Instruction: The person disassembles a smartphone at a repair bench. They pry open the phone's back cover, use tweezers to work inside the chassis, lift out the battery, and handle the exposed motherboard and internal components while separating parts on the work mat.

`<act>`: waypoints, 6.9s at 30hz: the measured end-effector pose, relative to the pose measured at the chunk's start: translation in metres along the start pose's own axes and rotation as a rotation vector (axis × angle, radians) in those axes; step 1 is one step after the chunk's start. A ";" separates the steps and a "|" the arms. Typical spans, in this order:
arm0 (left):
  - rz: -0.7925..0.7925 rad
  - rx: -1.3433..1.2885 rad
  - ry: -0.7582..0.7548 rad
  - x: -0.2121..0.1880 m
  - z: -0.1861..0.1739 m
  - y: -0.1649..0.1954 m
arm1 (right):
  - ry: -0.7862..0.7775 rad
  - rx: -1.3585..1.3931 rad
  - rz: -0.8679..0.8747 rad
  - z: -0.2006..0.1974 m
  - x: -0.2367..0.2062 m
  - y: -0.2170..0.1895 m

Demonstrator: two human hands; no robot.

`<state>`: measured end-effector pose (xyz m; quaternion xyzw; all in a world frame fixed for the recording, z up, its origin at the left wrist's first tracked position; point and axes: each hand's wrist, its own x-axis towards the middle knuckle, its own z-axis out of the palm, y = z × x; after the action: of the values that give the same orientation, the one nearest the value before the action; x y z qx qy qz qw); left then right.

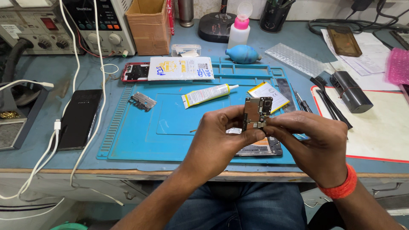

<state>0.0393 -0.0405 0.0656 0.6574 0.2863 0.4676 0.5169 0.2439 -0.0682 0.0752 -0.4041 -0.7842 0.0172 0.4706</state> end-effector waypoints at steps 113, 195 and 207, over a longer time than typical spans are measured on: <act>-0.159 -0.361 0.178 0.004 -0.006 0.004 | -0.138 0.752 0.747 0.019 -0.010 0.013; -0.117 -0.443 -0.049 0.000 0.000 -0.005 | 0.062 0.953 0.658 0.020 -0.018 0.017; -0.187 -0.460 -0.002 0.000 0.000 -0.003 | 0.054 0.932 0.677 0.020 -0.017 0.017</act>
<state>0.0400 -0.0395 0.0631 0.4932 0.2315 0.4701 0.6944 0.2428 -0.0611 0.0443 -0.3828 -0.5086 0.5000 0.5872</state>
